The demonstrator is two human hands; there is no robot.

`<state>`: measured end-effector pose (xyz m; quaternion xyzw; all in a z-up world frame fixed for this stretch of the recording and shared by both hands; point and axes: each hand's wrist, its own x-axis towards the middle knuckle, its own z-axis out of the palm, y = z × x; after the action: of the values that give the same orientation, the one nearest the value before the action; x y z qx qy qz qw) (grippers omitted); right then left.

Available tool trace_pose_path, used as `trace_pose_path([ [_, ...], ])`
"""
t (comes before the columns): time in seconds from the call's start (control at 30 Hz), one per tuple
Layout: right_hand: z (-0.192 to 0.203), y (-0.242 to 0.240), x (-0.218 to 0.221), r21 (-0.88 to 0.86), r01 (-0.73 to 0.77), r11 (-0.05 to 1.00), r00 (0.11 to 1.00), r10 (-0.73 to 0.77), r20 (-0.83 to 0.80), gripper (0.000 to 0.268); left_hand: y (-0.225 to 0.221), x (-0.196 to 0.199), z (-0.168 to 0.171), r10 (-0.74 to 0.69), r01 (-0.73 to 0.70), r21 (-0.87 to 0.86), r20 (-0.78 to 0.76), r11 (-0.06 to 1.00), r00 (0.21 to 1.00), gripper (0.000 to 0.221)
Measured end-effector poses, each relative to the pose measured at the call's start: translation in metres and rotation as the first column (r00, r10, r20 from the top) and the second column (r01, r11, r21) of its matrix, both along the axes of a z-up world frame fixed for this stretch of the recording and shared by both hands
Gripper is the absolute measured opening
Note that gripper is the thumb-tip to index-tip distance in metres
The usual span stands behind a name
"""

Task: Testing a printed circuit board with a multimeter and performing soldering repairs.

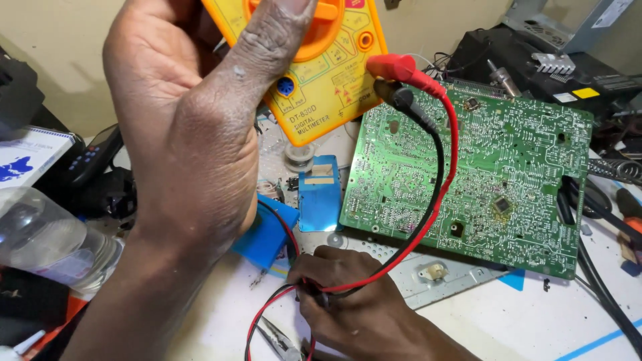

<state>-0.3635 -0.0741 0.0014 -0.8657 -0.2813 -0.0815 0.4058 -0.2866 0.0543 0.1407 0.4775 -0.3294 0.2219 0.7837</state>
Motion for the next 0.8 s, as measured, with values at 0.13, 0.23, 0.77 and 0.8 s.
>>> trace_pose_path([
  [0.13, 0.028, 0.001, -0.004, 0.042, -0.011, 0.999, 0.999, 0.009, 0.041, 0.019, 0.008, 0.005, -0.003, 0.031, -0.031, -0.016, 0.006, 0.999, 1.000, 0.015],
  [0.23, 0.052, 0.005, -0.013, 0.311, -0.070, 0.948, 0.977, 0.002, 0.213, 0.008, 0.014, 0.013, -0.007, 0.047, -0.047, -0.029, 0.010, 0.998, 0.999, 0.015],
  [0.77, 0.047, -0.005, -0.013, 0.823, 0.063, 0.564, 0.975, 0.143, -0.172, 0.014, 0.040, 0.014, -0.004, 0.138, -0.133, -0.098, 0.047, 0.986, 0.989, 0.021],
  [0.8, 0.046, -0.012, -0.015, 0.890, 0.038, 0.454, 0.981, 0.151, -0.119, 0.016, 0.042, 0.014, -0.003, 0.146, -0.141, -0.100, 0.048, 0.985, 0.988, 0.021],
])
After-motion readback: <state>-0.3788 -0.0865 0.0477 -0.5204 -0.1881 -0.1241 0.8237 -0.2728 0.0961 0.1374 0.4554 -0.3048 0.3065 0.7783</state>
